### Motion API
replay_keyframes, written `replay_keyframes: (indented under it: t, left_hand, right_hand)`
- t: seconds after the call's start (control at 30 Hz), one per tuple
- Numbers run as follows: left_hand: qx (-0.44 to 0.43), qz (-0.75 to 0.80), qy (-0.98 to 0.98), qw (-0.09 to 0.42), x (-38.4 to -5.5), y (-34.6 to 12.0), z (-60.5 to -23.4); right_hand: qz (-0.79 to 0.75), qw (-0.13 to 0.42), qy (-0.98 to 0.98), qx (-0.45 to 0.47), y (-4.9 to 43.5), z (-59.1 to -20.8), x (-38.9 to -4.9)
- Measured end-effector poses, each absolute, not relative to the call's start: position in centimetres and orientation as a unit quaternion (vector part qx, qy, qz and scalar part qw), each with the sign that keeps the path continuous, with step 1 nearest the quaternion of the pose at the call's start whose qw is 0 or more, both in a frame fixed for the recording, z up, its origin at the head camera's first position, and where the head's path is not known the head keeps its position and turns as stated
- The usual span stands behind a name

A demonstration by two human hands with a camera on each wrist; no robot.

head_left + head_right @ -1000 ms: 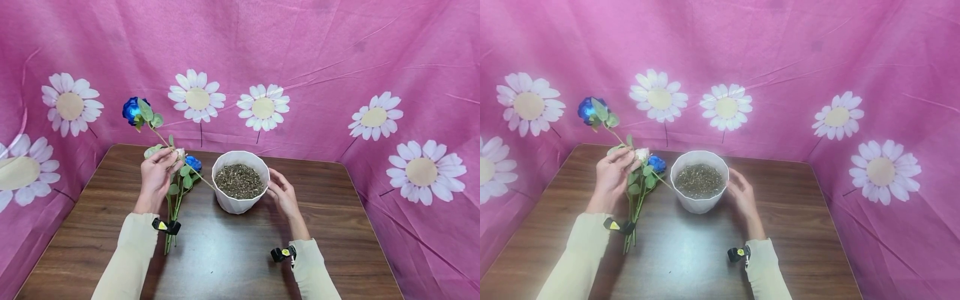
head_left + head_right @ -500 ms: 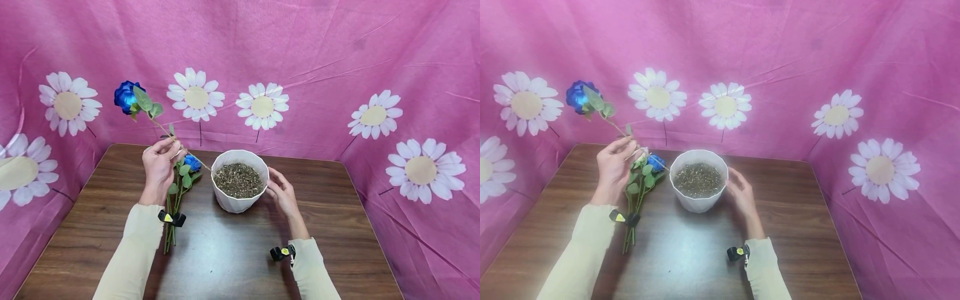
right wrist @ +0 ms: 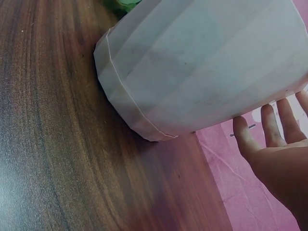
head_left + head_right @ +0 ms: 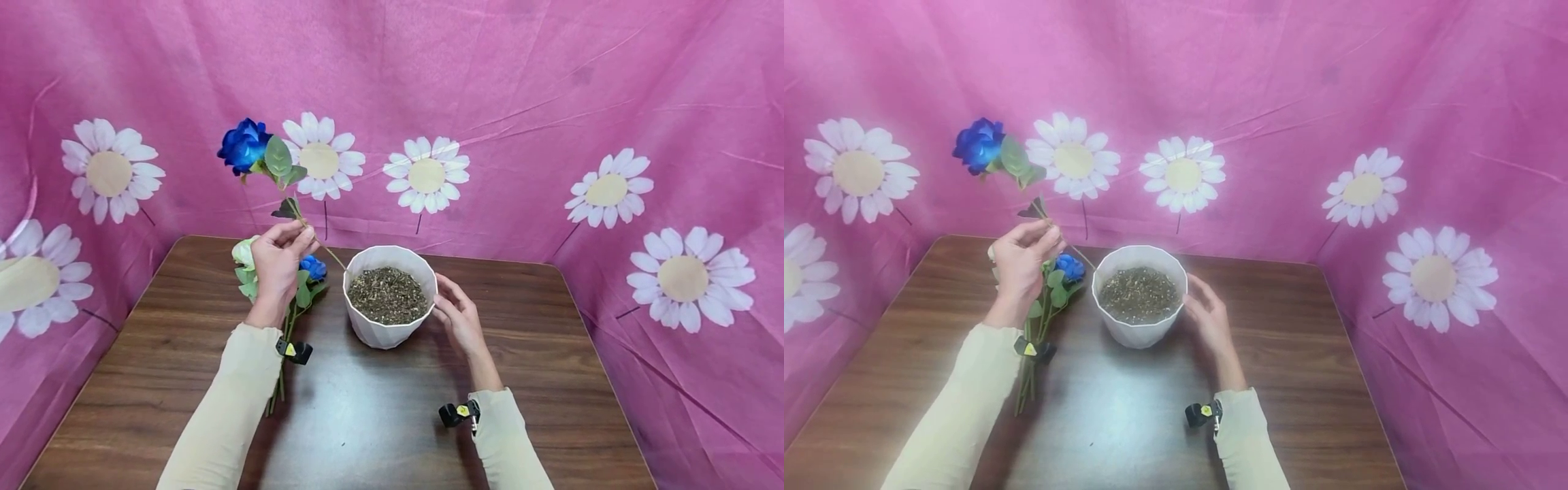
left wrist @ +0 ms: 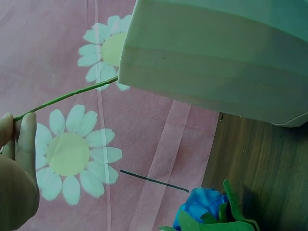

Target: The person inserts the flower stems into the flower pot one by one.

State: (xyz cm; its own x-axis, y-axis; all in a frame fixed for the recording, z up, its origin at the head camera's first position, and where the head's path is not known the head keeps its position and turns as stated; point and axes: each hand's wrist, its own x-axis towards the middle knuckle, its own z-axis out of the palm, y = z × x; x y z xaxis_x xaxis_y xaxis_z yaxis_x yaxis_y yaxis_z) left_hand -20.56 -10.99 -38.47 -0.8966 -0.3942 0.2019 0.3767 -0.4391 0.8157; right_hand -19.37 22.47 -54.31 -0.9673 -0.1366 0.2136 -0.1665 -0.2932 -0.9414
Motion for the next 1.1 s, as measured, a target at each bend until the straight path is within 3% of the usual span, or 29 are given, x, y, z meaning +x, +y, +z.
replay_keyframes:
  t: [0.3,0.6,0.7,1.1]
  left_hand:
    - [0.0,-0.834,-0.512,0.206,-21.4,-9.6,-38.1]
    - [-0.001,-0.812,-0.55,0.196,-21.9,-8.6,-38.5]
    - [-0.002,-0.799,-0.57,0.189,-22.0,-8.3,-38.7]
    - [-0.018,-0.744,-0.643,0.181,-22.5,-7.5,-39.8]
  right_hand:
    - [0.799,0.007,-0.589,0.125,22.7,-55.0,-19.7]
    - [0.808,0.017,-0.576,0.124,20.0,-48.6,-16.4]
    - [0.808,0.016,-0.578,0.112,19.8,-48.1,-16.1]
    - [0.797,0.002,-0.59,0.129,22.7,-54.5,-19.5]
